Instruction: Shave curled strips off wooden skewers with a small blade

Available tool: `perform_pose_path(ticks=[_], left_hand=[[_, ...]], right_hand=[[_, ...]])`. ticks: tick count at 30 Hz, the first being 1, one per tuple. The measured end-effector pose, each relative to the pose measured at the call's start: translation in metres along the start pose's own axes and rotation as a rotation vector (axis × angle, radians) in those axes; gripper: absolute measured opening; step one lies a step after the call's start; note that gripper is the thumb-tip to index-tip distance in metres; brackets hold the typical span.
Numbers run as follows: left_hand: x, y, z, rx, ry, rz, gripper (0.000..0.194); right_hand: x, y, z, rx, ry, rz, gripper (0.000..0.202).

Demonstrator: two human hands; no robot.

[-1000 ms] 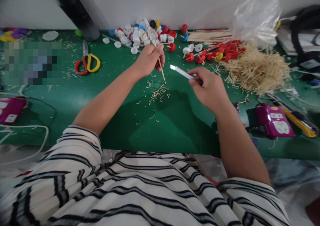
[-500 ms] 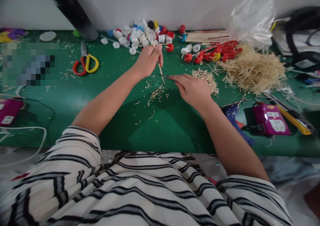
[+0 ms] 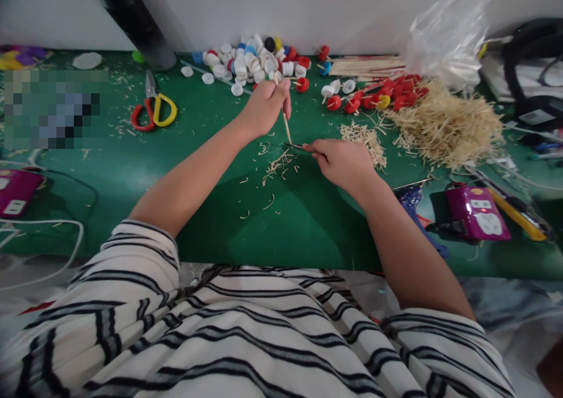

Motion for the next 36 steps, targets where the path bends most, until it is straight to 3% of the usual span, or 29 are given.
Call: perform_pose_path(ticks=[7, 13, 18, 22, 26, 36], left_hand=[[-0.002, -0.001, 0.000, -0.030, 0.003, -0.026, 0.069], [-0.002, -0.001, -0.001, -0.051, -0.011, -0.004, 0.068], [-0.003, 0.000, -0.001, -0.041, -0.012, 0.022, 0.075], [-0.004, 0.001, -0.001, -0.040, -0.016, 0.022, 0.076], [-0.004, 0.002, -0.002, -0.035, -0.020, 0.043, 0.075], [-0.004, 0.002, -0.004, -0.064, -0.011, 0.036, 0.075]], right_hand=[[0.011, -0.004, -0.002, 0.026, 0.131, 0.032, 0.047], [0.004, 0.000, 0.001, 0.031, 0.020, -0.005, 0.044], [0.009, 0.000, -0.001, 0.018, 0.081, 0.014, 0.045], [0.010, 0.002, -0.001, -0.039, 0.053, 0.030, 0.044], [0.018, 0.003, -0.003, -0.099, 0.125, 0.046, 0.050], [0.017, 0.007, -0.004, -0.001, 0.174, 0.042, 0.043]])
Point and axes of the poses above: each hand's wrist, its own z-axis towards the middle knuckle, its own x-axis out of the back of the hand, y = z × x, the point moved 5 cm from there along z, towards the middle knuckle, and after that the axes turned 5 degrees about x, right-handed, at the moved point
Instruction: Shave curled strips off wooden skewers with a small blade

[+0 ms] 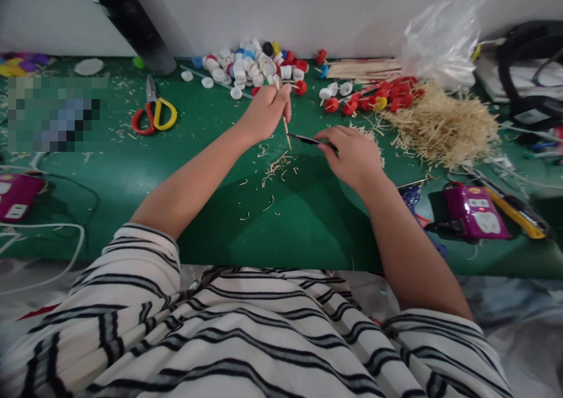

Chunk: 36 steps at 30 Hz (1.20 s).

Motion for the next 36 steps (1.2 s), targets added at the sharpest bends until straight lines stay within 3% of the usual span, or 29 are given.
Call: perform_pose_path(ticks=[12, 21, 28, 36], left_hand=[[0.000, -0.008, 0.005, -0.025, 0.008, 0.039, 0.071], [0.001, 0.001, 0.000, -0.009, -0.012, 0.029, 0.071], [0.001, 0.010, 0.000, -0.052, -0.087, 0.017, 0.072], [0.000, 0.013, -0.001, 0.006, -0.161, -0.062, 0.071]], right_hand=[[-0.013, -0.001, 0.002, 0.077, 0.015, -0.177, 0.040], [-0.020, 0.003, -0.001, 0.060, -0.087, -0.194, 0.030], [-0.014, 0.002, -0.003, 0.065, -0.026, -0.121, 0.032], [-0.004, -0.006, -0.004, 0.053, 0.071, -0.085, 0.036]])
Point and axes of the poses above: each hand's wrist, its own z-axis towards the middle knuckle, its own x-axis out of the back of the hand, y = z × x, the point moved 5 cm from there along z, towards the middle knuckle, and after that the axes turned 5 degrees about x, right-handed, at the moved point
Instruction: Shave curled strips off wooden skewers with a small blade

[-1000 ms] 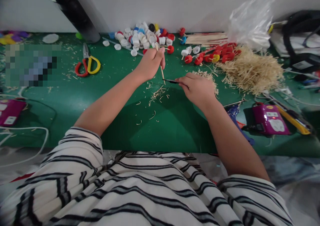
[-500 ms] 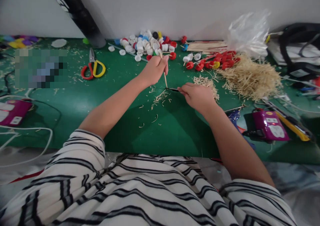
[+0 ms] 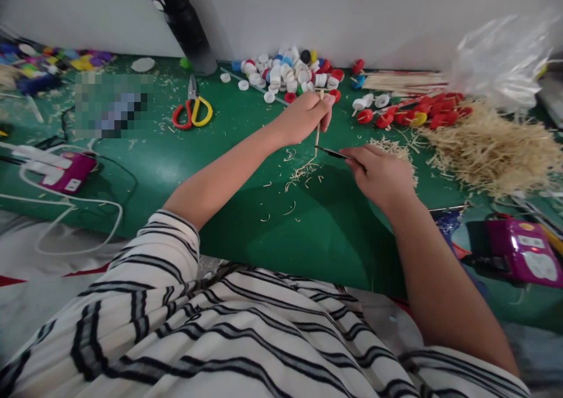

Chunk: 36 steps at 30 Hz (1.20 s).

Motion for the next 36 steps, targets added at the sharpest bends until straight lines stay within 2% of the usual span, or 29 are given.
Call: perform_pose_path(ticks=[3, 8, 11, 15, 16, 18, 20, 22, 26, 30, 36], left_hand=[[-0.003, -0.005, 0.002, 0.048, -0.030, -0.079, 0.061], [-0.002, -0.003, 0.001, 0.055, -0.050, -0.257, 0.022], [0.001, 0.001, -0.002, 0.125, -0.039, -0.345, 0.018], [0.001, 0.003, -0.003, 0.158, -0.046, -0.501, 0.013], [-0.001, 0.002, -0.002, 0.156, -0.061, -0.527, 0.020], [-0.003, -0.003, 0.000, 0.161, -0.062, -0.546, 0.045], [-0.002, -0.010, 0.002, 0.183, 0.014, -0.545, 0.064], [0.001, -0.017, 0.004, 0.213, 0.109, -0.547, 0.072], [0.007, -0.022, 0.006, 0.276, 0.143, -0.555, 0.074], [0.010, -0.023, 0.006, 0.278, 0.151, -0.585, 0.073], [-0.001, -0.020, 0.005, 0.213, 0.143, -0.625, 0.073]], right_hand=[[0.001, -0.002, -0.001, 0.037, 0.043, -0.008, 0.040], [-0.006, -0.001, -0.001, 0.035, 0.097, -0.034, 0.041], [-0.009, -0.001, -0.001, 0.021, 0.125, 0.003, 0.041], [-0.008, -0.005, 0.001, 0.011, 0.084, 0.021, 0.044], [-0.008, -0.007, 0.001, 0.010, 0.070, 0.011, 0.046], [-0.008, -0.011, 0.003, 0.012, 0.034, -0.009, 0.050], [-0.010, -0.016, 0.005, 0.019, -0.009, -0.022, 0.053], [-0.012, -0.018, 0.006, 0.022, -0.034, -0.021, 0.054], [-0.012, -0.021, 0.006, 0.017, -0.029, 0.011, 0.052], [-0.012, -0.029, 0.006, 0.046, -0.063, 0.008, 0.050], [-0.015, -0.038, 0.008, 0.060, -0.073, -0.077, 0.049]])
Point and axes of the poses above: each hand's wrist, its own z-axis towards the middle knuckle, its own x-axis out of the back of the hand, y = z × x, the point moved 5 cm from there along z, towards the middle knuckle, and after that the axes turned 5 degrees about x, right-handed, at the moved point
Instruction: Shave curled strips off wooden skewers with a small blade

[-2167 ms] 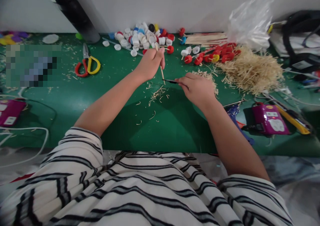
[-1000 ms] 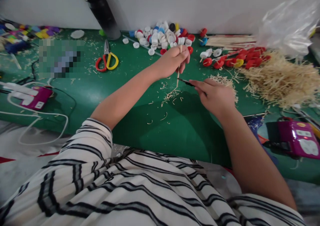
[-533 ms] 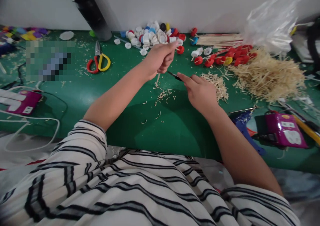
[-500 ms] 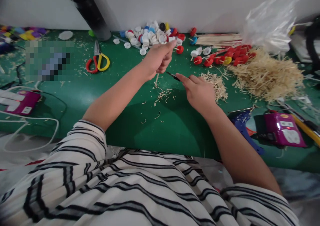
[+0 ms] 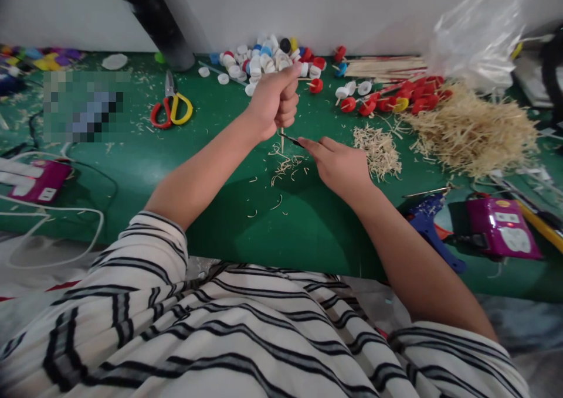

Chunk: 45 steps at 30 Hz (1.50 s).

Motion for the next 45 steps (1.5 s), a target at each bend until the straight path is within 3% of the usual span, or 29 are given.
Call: perform_pose_path(ticks=[8, 18, 25, 31, 39, 45], left_hand=[[-0.008, 0.001, -0.001, -0.018, 0.054, 0.006, 0.071], [0.003, -0.003, 0.003, -0.023, 0.087, -0.073, 0.070], [-0.001, 0.001, -0.001, -0.026, 0.012, -0.129, 0.066], [0.006, 0.000, -0.001, 0.023, 0.081, -0.127, 0.065], [-0.002, 0.003, -0.005, -0.003, 0.100, -0.035, 0.058], [0.001, 0.000, -0.002, 0.004, 0.120, -0.052, 0.066]], right_hand=[[-0.006, -0.003, 0.002, -0.003, -0.023, -0.036, 0.052], [-0.008, -0.011, 0.008, -0.023, -0.036, 0.049, 0.052], [-0.004, -0.011, 0.008, -0.033, -0.044, 0.063, 0.051], [-0.011, -0.009, 0.002, -0.023, -0.039, 0.077, 0.050], [-0.005, -0.016, 0.002, -0.047, -0.046, 0.075, 0.051], [-0.008, -0.020, 0.008, -0.039, -0.042, 0.043, 0.053]])
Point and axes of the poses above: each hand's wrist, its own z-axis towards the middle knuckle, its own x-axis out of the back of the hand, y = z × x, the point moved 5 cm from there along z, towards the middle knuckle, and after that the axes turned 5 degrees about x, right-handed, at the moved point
